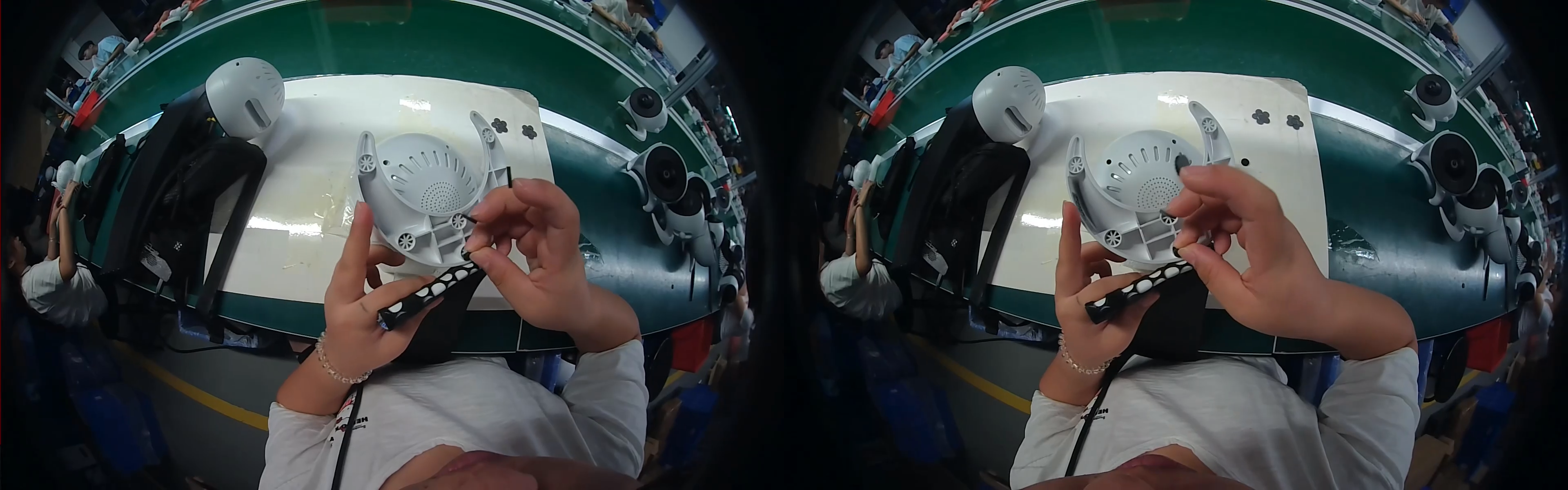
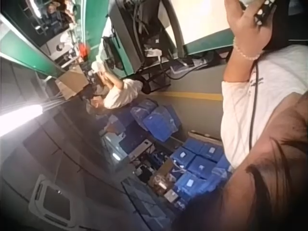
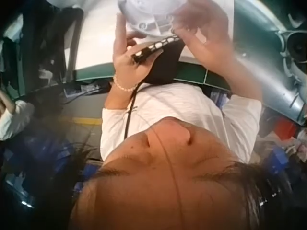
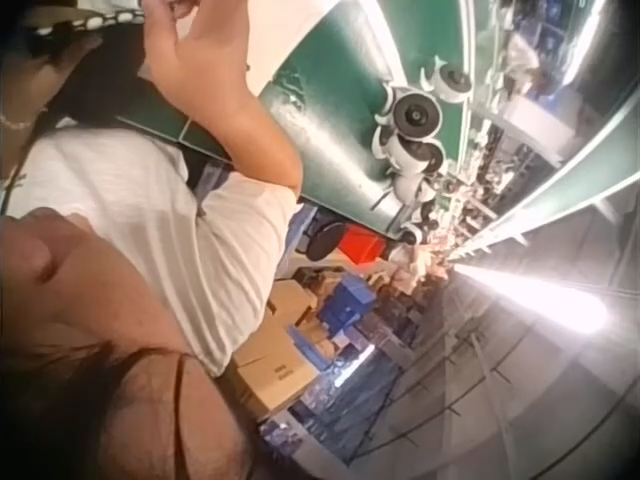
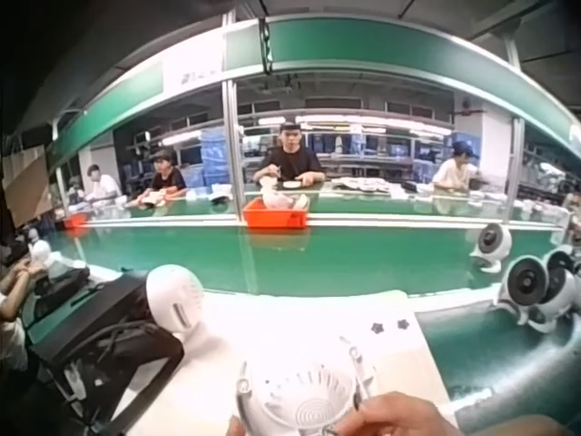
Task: Applying small black adhesive pads to the base of white security camera housings.
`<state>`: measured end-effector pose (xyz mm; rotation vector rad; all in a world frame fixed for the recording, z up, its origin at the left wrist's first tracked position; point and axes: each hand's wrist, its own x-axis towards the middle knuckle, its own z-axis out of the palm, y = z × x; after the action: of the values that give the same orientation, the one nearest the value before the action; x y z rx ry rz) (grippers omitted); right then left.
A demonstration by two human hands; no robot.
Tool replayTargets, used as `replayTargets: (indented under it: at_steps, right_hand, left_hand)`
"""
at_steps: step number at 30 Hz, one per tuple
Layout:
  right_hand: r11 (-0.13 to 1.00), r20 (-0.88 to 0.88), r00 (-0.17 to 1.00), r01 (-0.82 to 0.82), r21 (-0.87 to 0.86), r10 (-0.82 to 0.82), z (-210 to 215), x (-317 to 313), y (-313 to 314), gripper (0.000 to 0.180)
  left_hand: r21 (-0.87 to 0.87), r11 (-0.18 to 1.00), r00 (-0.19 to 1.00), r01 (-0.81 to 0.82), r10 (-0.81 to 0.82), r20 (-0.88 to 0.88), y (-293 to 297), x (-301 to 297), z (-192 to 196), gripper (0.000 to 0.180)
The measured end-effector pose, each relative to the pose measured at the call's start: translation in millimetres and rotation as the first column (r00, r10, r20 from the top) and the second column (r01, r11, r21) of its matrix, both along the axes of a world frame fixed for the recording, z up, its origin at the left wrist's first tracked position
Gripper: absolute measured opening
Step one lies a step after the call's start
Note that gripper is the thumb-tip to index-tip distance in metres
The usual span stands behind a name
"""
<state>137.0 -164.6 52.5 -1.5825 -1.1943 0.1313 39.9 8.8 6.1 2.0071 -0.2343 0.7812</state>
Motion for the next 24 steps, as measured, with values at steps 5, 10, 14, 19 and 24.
replayTargets:
  at_steps: [5,10,14,19,24]
  right_hand:
    - [0.997,0.192,0.98,0.062,-0.042,-0.052,-2,-1,1,0.069]
    - [0.996,0.65,0.758,0.092,-0.023,-0.055,-1,-7,-1,0.072]
    - [0.998,0.529,0.848,0.057,-0.042,-0.026,10,-6,-3,0.059]
    - [0.998,0.197,0.978,0.065,0.018,-0.067,7,16,3,0.069]
    - [0.994,0.027,0.997,0.07,-0.083,-0.068,7,18,10,0.062]
  left_hand:
    - [0.005,1.0,0.998,0.013,-0.013,0.056,-1,4,-4,0.03]
    - [-0.03,0.998,0.996,0.046,-0.043,0.074,-1,6,-11,0.034]
    - [-0.022,0.999,0.997,0.045,-0.044,0.059,1,4,-12,0.036]
    - [0.036,0.999,0.997,0.036,-0.039,0.069,-3,7,-9,0.03]
    - [0.04,0.999,0.997,0.035,-0.037,0.069,-1,6,-12,0.029]
